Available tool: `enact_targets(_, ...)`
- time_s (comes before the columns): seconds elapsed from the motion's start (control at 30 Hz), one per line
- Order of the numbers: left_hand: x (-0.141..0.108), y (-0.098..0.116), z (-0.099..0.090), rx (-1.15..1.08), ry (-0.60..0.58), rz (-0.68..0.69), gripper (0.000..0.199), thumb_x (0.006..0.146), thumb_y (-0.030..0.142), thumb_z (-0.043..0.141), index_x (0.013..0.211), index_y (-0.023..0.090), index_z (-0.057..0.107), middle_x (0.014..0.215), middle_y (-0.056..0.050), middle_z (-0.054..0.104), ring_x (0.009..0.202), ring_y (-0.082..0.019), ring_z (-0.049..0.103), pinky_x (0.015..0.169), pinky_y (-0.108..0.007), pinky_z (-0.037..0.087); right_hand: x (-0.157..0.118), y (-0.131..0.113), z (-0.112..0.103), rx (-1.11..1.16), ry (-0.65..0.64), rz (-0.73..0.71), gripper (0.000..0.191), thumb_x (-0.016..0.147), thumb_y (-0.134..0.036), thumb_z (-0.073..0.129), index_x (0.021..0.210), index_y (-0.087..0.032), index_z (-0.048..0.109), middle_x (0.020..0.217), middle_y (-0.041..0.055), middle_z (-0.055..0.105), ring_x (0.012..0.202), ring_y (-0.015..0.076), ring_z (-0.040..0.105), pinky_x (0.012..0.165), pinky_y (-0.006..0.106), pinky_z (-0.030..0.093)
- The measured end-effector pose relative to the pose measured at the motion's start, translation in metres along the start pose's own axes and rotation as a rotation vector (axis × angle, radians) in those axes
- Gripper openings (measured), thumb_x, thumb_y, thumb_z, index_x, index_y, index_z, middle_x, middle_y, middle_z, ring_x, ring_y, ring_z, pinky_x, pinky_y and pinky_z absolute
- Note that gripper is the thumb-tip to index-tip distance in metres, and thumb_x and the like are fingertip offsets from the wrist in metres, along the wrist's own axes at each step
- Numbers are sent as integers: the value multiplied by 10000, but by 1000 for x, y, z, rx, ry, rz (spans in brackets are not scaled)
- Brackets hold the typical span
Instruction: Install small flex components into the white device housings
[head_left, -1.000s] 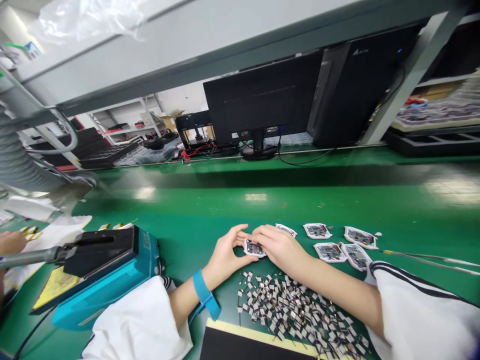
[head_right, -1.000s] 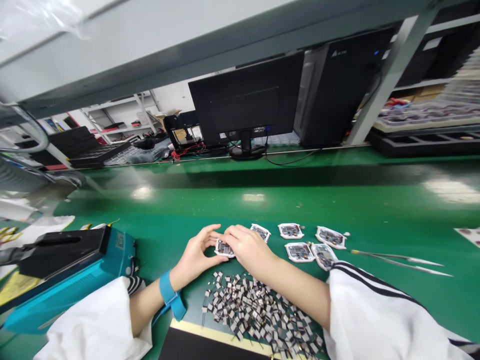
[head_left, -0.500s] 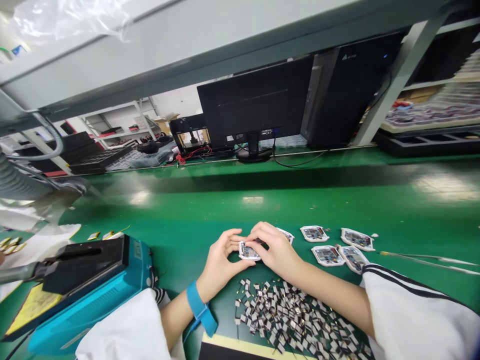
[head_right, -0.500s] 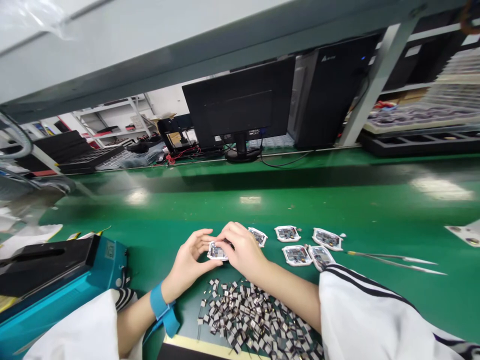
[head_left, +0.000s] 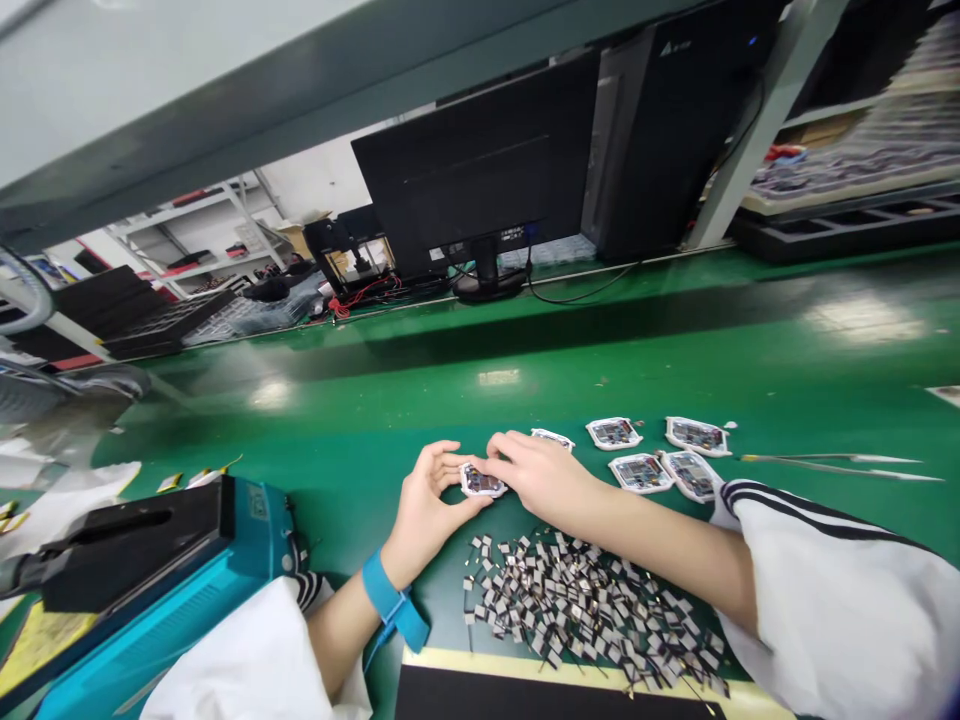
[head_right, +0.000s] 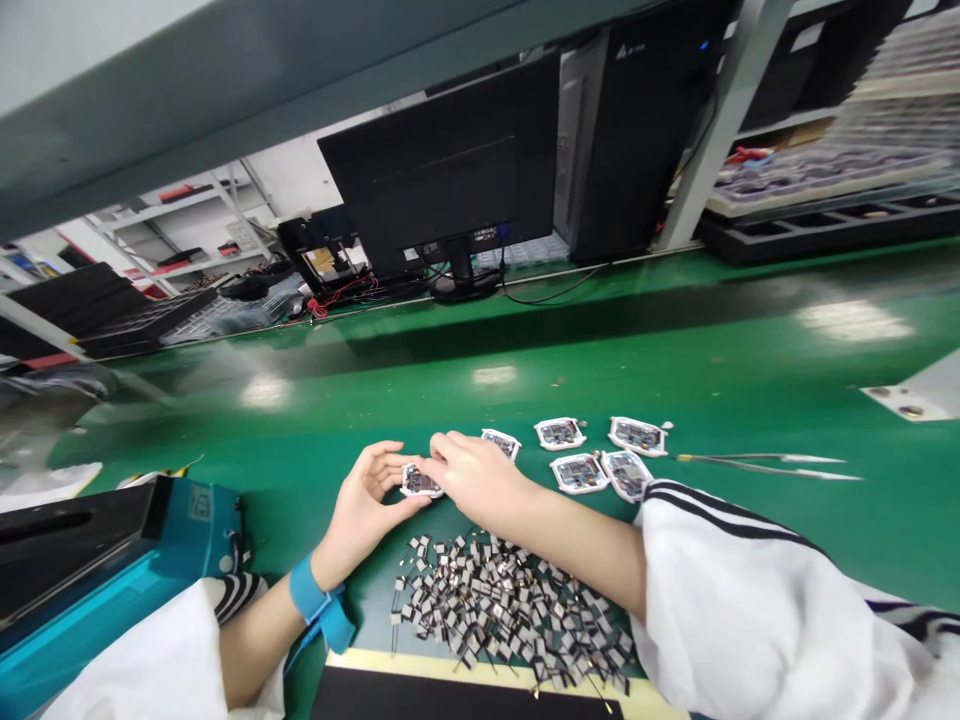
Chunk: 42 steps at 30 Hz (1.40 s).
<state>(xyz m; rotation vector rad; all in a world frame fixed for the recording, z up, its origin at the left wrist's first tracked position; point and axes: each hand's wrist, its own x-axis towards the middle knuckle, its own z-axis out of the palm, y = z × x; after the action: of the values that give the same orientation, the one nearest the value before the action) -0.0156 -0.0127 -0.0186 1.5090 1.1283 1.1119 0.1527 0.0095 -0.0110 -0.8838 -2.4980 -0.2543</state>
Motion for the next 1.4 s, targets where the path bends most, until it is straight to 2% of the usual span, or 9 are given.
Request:
enact_targets(0.13, 2, 2, 0, -16, -38, -4, 584, 558, 137, 730, 1031, 174, 390, 883, -21, 577, 828, -125, 583, 785, -245, 492, -4, 3, 5, 183, 87, 36, 222, 763, -89, 467, 937, -165, 583, 835, 35, 544, 727, 141, 469, 611, 247, 394)
enact_targets(0.23, 1, 1, -1, -21, -44, -16, 590, 548, 132, 735, 1028, 175, 396, 882, -20, 575, 831, -123, 581, 794, -245, 491, -5, 3, 10, 274, 159, 20, 170, 788, -124, 460, 895, -148, 591, 812, 38, 549, 730, 137, 467, 630, 248, 399)
enact_targets(0.5, 1, 2, 0, -8, -67, -36, 580, 550, 134, 734, 1024, 170, 401, 905, -30, 572, 857, -134, 576, 816, -269, 480, -2, 2, 10, 470, 128, 164, 103, 763, -122, 526, 818, -147, 609, 775, 24, 559, 741, 130, 491, 656, 243, 409)
enact_targets(0.6, 1, 3, 1, -9, -95, -46, 592, 539, 126, 738, 1026, 171, 405, 893, -23, 573, 848, -128, 574, 814, -265, 479, -1, 1, 8, 414, 109, 151, 73, 770, -142, 526, 791, -130, 596, 755, 31, 556, 723, 133, 491, 640, 243, 410)
enact_targets(0.93, 1, 1, 2, 32, -112, -36, 561, 543, 121, 736, 1006, 158, 420, 875, -31, 577, 833, -131, 576, 789, -266, 491, 4, -1, 4, -32, -37, -71, 53, 768, -123, 516, 753, -96, 558, 712, 60, 513, 675, 177, 479, 573, 283, 415)
enact_targets(1.03, 1, -1, 2, 48, -119, -20, 549, 543, 132, 739, 995, 153, 429, 869, -34, 583, 827, -134, 578, 766, -251, 499, 7, -1, 3, -67, -94, -124, 47, 752, -108, 530, 767, -84, 567, 716, 66, 513, 685, 185, 483, 579, 284, 421)
enact_targets(1.23, -2, -2, 3, 97, -182, 13, 561, 538, 196, 755, 995, 151, 433, 896, -54, 583, 833, -154, 585, 762, -266, 506, 11, -2, -8, -44, -151, -352, 145, 775, -89, 501, 898, -83, 577, 830, 68, 545, 785, 189, 475, 698, 298, 434)
enact_targets(1.33, 3, -1, 1, 104, -214, 67, 555, 586, 213, 728, 1037, 151, 410, 918, -64, 580, 857, -160, 588, 789, -283, 504, 8, 16, -22, 65, -204, -283, 189, 812, -103, 459, 958, -129, 577, 922, 62, 546, 839, 176, 467, 727, 286, 430)
enact_targets(1.4, 18, -3, -5, 137, -144, 139, 540, 639, 233, 688, 1077, 154, 383, 956, -74, 572, 892, -164, 583, 823, -304, 492, 1, 37, -33, 168, -247, -148, 269, 810, -94, 459, 1054, -161, 547, 1026, 55, 535, 905, 166, 454, 784, 284, 418)
